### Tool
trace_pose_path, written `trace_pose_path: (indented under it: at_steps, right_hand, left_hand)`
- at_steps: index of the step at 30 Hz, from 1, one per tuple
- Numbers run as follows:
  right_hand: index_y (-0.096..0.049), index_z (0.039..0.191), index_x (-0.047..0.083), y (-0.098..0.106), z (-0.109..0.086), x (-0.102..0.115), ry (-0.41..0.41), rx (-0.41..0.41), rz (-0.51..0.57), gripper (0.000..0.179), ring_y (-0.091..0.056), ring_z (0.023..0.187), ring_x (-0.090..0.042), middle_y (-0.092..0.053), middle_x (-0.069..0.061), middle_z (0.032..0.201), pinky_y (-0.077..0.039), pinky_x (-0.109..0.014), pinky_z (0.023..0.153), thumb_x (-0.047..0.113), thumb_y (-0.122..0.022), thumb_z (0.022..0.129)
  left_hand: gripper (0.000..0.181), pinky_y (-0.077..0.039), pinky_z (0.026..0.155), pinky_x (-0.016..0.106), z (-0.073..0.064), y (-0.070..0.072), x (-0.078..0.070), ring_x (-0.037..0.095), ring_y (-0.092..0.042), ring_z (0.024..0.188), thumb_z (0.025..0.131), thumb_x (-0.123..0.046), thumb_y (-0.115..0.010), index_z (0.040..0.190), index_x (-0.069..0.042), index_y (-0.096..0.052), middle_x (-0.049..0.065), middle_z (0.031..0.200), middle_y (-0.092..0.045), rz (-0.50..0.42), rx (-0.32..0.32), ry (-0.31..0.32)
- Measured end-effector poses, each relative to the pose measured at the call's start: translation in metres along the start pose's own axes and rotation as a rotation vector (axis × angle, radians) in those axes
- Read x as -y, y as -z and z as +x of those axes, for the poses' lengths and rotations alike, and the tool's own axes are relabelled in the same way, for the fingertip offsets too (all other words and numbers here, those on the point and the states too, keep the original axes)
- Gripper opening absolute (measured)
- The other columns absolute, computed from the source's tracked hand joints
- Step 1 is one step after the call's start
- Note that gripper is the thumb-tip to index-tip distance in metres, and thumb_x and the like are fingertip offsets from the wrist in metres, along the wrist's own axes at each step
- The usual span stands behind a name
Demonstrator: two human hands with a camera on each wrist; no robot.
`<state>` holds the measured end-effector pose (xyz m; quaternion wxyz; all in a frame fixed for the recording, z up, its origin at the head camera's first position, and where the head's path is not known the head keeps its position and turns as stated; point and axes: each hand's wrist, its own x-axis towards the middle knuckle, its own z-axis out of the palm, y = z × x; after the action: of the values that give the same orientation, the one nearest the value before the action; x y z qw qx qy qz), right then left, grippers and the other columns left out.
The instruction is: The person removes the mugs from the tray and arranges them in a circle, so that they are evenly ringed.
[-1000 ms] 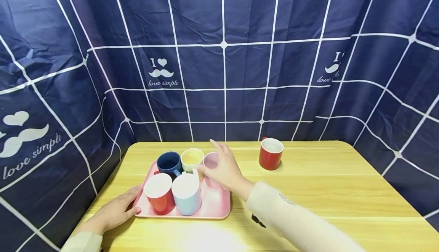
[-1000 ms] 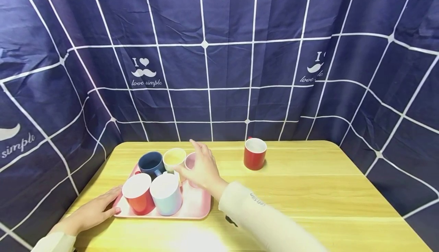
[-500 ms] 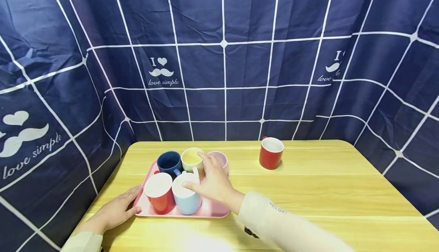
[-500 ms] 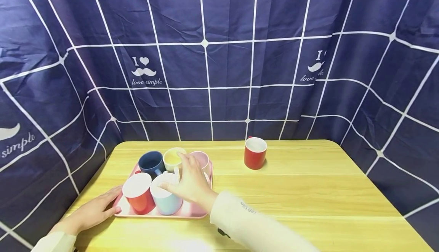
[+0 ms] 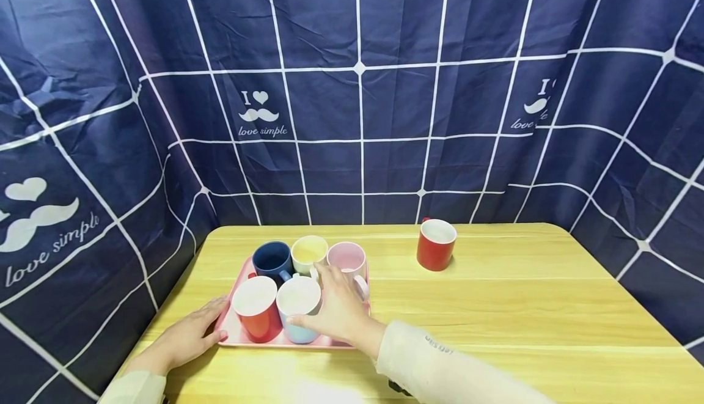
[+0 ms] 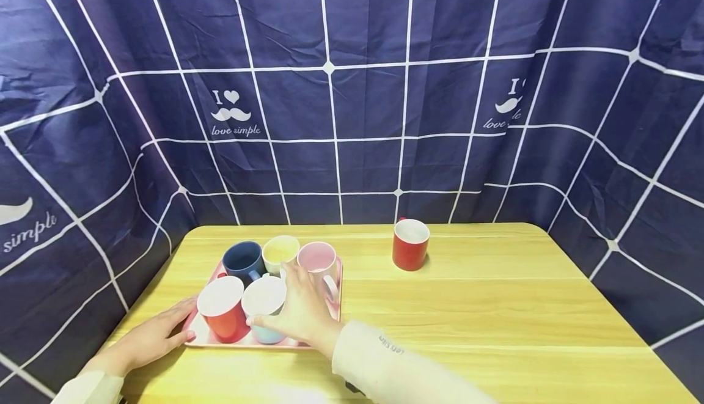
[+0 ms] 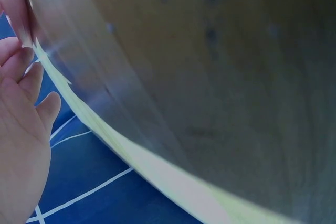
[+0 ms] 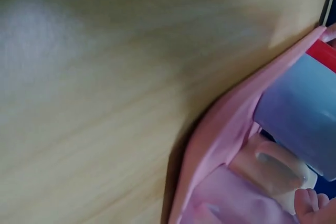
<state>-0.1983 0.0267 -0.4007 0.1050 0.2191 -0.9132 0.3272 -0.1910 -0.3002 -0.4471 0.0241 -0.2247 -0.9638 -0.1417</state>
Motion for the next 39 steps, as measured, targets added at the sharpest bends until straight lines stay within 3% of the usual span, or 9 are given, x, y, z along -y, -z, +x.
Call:
trace_pose_path:
  at_steps: [11, 22, 33, 39]
  right_hand:
    - [-0.044, 0.137, 0.006, -0.019, -0.004, -0.004, -0.036, 0.027, 0.075, 0.099, -0.045, 0.108, -0.020, -0.048, -0.008, 0.119, -0.047, -0.037, 0.087, 0.055, -0.084, 0.060]
    - [-0.052, 0.123, 0.011, -0.030, -0.004, -0.003, -0.082, -0.035, 0.118, 0.082, -0.046, 0.101, -0.018, -0.045, -0.004, 0.110, -0.049, -0.032, 0.081, 0.045, -0.088, 0.058]
    - [-0.056, 0.116, 0.010, -0.029, -0.003, -0.003, -0.094, -0.051, 0.120, 0.079, -0.046, 0.100, -0.018, -0.047, -0.003, 0.108, -0.048, -0.030, 0.078, 0.043, -0.091, 0.053]
    - [-0.056, 0.119, 0.010, -0.018, 0.002, 0.000, -0.098, -0.040, 0.125, 0.080, -0.048, 0.101, -0.019, -0.050, -0.003, 0.110, -0.048, -0.036, 0.079, 0.045, -0.090, 0.055]
  left_hand:
    - [0.067, -0.034, 0.102, 0.055, 0.000, 0.001, -0.003, 0.041, -0.042, 0.128, 0.088, -0.039, -0.065, 0.136, 0.005, -0.048, 0.022, 0.138, -0.047, -0.001, 0.000, 0.008]
    - [0.068, -0.034, 0.101, 0.055, 0.000, 0.000, -0.001, 0.040, -0.042, 0.128, 0.088, -0.040, -0.064, 0.137, 0.004, -0.047, 0.022, 0.139, -0.047, -0.006, -0.002, 0.003]
    - [0.067, -0.035, 0.101, 0.055, 0.000, -0.002, 0.000, 0.040, -0.042, 0.128, 0.088, -0.040, -0.064, 0.137, 0.004, -0.047, 0.021, 0.139, -0.047, -0.005, 0.003, -0.001]
    - [0.067, -0.034, 0.101, 0.055, 0.000, 0.000, -0.001, 0.040, -0.041, 0.128, 0.088, -0.039, -0.065, 0.137, 0.004, -0.047, 0.022, 0.138, -0.047, -0.017, 0.000, 0.008]
